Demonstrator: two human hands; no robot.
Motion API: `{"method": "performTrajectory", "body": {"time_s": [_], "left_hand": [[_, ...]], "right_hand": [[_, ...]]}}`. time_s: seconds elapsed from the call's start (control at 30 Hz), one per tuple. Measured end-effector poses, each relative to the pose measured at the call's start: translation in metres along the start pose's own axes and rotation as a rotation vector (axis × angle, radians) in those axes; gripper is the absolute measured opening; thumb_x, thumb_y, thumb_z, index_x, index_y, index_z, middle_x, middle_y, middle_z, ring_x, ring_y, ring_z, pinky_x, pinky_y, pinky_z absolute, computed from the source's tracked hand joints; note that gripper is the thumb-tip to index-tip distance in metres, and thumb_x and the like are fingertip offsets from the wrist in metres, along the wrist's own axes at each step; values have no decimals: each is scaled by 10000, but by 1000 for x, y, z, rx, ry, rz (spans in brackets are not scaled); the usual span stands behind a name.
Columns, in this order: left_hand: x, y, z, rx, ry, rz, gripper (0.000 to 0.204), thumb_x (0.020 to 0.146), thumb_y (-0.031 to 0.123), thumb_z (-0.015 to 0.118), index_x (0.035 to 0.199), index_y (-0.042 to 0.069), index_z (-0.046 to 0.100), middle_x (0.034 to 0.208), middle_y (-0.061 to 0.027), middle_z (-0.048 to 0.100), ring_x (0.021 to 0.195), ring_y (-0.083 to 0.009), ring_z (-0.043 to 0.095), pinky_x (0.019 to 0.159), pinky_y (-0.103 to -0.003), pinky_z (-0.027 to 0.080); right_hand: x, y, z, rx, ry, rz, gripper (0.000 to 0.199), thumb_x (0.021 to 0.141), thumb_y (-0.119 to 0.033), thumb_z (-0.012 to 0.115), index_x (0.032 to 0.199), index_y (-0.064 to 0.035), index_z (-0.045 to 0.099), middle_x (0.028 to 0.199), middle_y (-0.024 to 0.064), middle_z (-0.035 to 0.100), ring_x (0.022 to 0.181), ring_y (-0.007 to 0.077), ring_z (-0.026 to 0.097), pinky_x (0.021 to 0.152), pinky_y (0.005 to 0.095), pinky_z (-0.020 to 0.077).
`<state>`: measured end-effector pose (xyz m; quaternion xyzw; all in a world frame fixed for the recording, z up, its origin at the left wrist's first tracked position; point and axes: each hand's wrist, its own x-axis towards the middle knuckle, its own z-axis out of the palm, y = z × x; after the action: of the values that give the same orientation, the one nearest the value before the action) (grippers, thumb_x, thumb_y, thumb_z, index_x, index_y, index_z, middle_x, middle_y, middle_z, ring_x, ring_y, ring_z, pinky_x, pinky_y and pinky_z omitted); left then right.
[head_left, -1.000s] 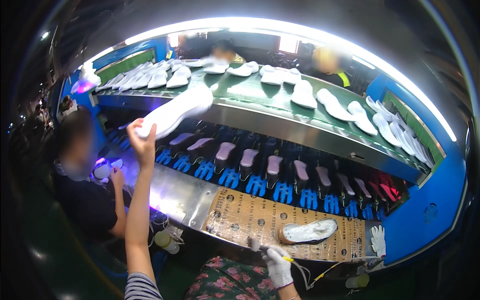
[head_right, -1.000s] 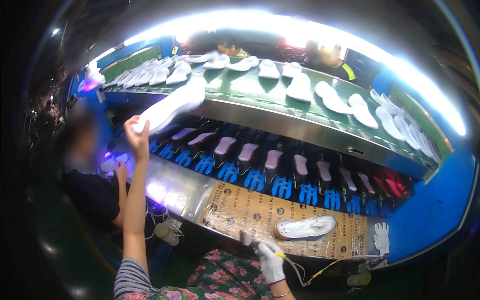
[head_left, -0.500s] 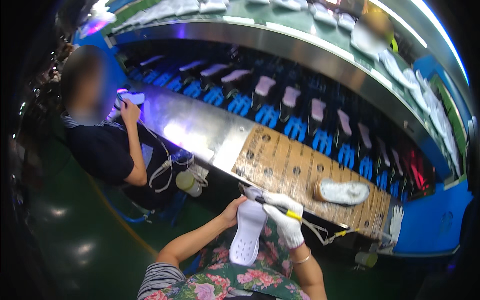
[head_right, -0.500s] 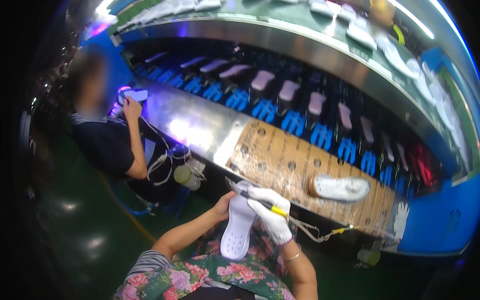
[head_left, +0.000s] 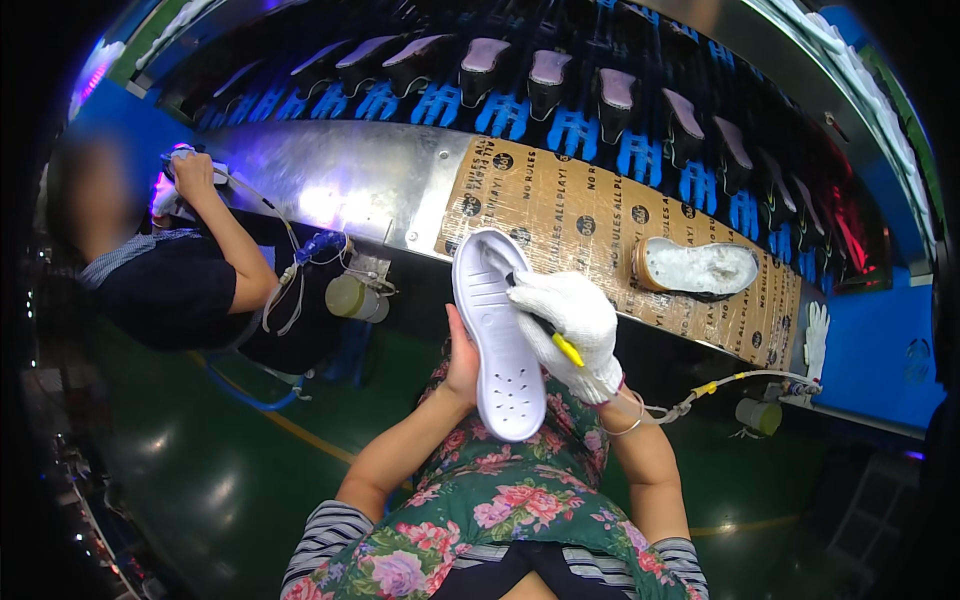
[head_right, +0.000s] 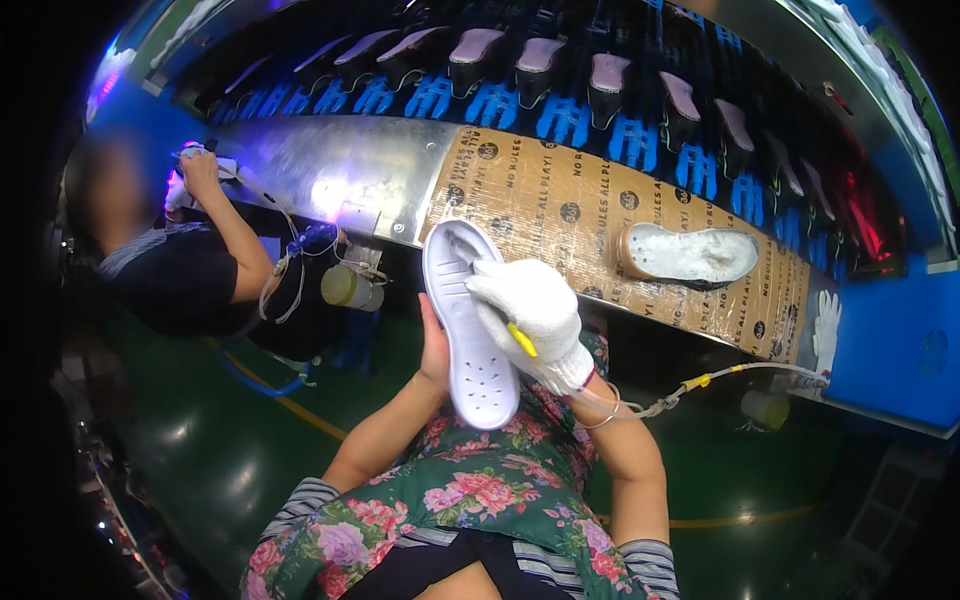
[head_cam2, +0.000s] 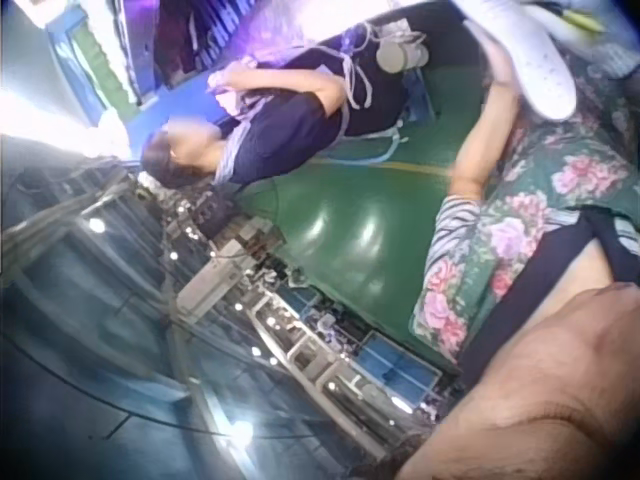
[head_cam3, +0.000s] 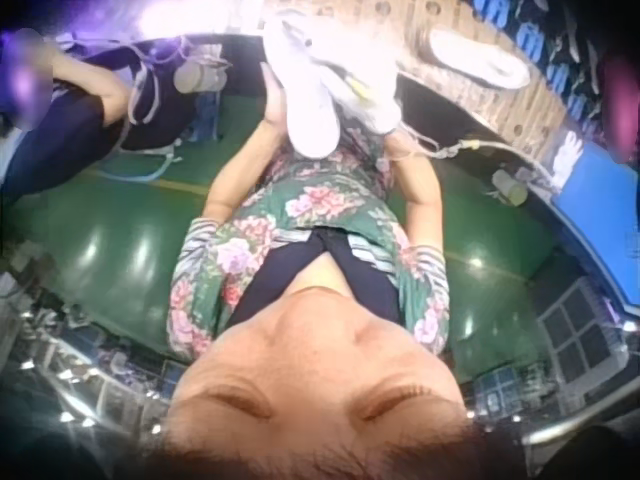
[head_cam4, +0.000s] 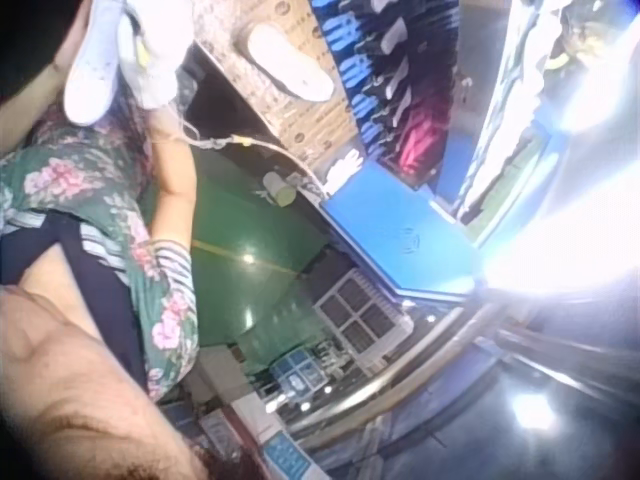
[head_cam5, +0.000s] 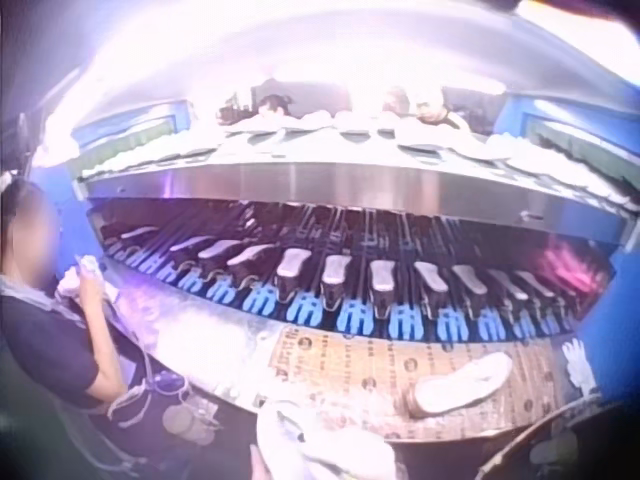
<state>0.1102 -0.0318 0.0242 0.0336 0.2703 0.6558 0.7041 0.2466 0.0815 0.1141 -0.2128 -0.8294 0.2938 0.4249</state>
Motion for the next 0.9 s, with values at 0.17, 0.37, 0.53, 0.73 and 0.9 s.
{"method": "performTrajectory", "body": {"time_s": [0.17, 0.37, 0.53, 0.73, 0.9], "left_hand": [[-2, -6, 8, 202, -22, -8, 982, 1017, 839, 126, 1683, 136, 283, 1638, -109, 459, 1487, -273, 485, 1245, -447, 392], [2, -2, -13, 147, 45, 53, 1019, 992, 867, 106, 1693, 141, 249, 1641, -118, 458, 1478, -298, 494, 1241, -461, 399], [5, 8, -18, 304, 27, 34, 1051, 973, 893, 130, 1659, 120, 322, 1574, -130, 525, 1421, -292, 551, 1200, -457, 445], [10, 22, -28, 238, 24, 104, 1050, 964, 908, 190, 1665, 134, 299, 1601, -127, 485, 1438, -284, 521, 1198, -465, 441], [30, 34, -56, 39, -281, 39, 1165, 873, 997, 194, 1542, 82, 464, 1310, -198, 676, 1154, -326, 696, 1020, -459, 570]], "right_hand": [[-6, 1, 11, -169, 4, -223, 366, 725, -58, 794, 1091, -58, 775, 1098, 151, 781, 959, 333, 762, 782, 434, 591], [-15, -6, 0, 126, -99, -58, 304, 776, -60, 818, 1071, -133, 798, 1097, 98, 791, 965, 315, 760, 845, 411, 601], [-14, 4, 16, -59, -22, -223, 340, 742, -60, 793, 1078, -112, 783, 1091, 102, 787, 950, 298, 758, 819, 408, 595], [-23, 8, 5, 211, -48, -82, 314, 760, -69, 825, 1069, -120, 796, 1125, 106, 792, 951, 314, 754, 823, 416, 602], [-35, 3, 22, 156, -144, -249, 395, 740, -65, 839, 1126, -106, 767, 1153, 109, 785, 966, 315, 760, 821, 424, 593]]}}
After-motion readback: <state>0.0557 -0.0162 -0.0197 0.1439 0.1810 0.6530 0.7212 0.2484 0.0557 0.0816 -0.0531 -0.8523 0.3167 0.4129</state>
